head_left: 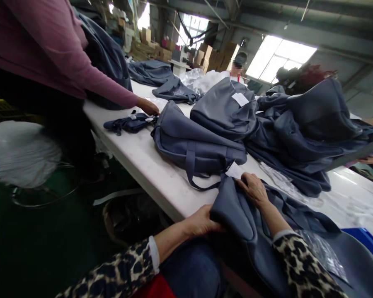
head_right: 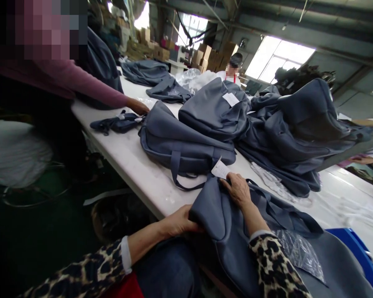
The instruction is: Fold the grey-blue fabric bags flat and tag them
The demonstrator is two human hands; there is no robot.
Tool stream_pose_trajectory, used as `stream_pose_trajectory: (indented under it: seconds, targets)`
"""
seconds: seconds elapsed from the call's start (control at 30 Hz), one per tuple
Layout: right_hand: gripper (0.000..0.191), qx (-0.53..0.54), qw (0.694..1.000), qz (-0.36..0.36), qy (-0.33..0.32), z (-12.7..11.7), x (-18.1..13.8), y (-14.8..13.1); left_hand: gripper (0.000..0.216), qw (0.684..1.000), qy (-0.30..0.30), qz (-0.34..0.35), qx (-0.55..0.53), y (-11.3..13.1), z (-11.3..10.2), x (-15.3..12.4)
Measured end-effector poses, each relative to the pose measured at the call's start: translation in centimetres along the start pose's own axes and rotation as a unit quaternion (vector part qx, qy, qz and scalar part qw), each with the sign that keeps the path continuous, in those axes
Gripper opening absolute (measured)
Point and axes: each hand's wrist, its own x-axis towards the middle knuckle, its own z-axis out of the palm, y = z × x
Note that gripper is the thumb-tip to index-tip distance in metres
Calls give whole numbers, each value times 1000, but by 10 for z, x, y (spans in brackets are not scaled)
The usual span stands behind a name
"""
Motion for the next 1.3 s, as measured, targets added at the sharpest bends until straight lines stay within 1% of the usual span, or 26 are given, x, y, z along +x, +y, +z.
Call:
stream_pose_trajectory:
  seconds: [0.07, 0.1, 0.17, 0.27, 0.33, 0.37, 0.43, 0.53, 0.63, 0.73, 0.83, 0.93, 1.0, 1.07, 1.13, 1.2, 1.23, 1.3]
  targets:
    - [51, 41, 997, 55, 27, -5, 4, 0, 48, 1000, 0, -3, -21, -2, 0, -2]
    - [54, 73, 993, 82, 50, -13, 7, 4, 47, 1000, -2, 2, -25, -2, 0, -3]
    - [57, 143, 976, 124, 105, -37, 16, 17, 47, 1000, -11, 17, -21, -1, -2, -3]
    - [54, 267, 922, 204, 191, -74, 25, 47, 46, 999, -14, 27, 12, 3, -3, 2]
    - [53, 314, 893, 250, 203, -86, 27, 67, 44, 998, -32, 24, 38, 5, -1, 9]
    - [54, 323, 885, 270, 198, -85, 27, 76, 44, 997, -49, 22, 48, 6, 0, 13]
    - [56, 308, 887, 298, 172, -71, 27, 91, 43, 995, -83, 13, 54, 5, 4, 21]
    - [58, 272, 900, 316, 127, -32, 29, 103, 46, 995, -99, -17, 25, 3, 7, 27]
    - [60, 255, 911, 311, 91, 4, 30, 104, 48, 996, -84, -39, 7, -1, 8, 29]
    - [61, 234, 924, 296, 65, 22, 26, 100, 49, 999, -27, -23, -3, -4, 11, 30]
    - [59, 206, 937, 274, 62, 23, 23, 98, 50, 999, 31, 0, -41, -8, 18, 31]
    - [58, 188, 947, 250, 71, 17, 20, 98, 48, 996, 58, 11, -73, -10, 24, 32]
    - [58, 188, 951, 237, 66, 16, 18, 96, 47, 994, 71, 16, -85, -8, 23, 31]
    - [59, 195, 951, 232, 57, 17, 16, 93, 48, 994, 42, -10, -97, -3, 17, 30]
    - [59, 201, 949, 236, 57, 19, 14, 91, 46, 989, -13, -66, -131, 4, 8, 30]
    - [57, 204, 946, 242, 63, 19, 13, 89, 44, 978, -49, -112, -168, 9, 0, 32]
    - [56, 206, 945, 245, 67, 18, 14, 88, 43, 976, -56, -120, -174, 11, -3, 34]
    - [54, 209, 943, 247, 72, 17, 14, 88, 43, 979, -66, -113, -158, 11, -5, 37]
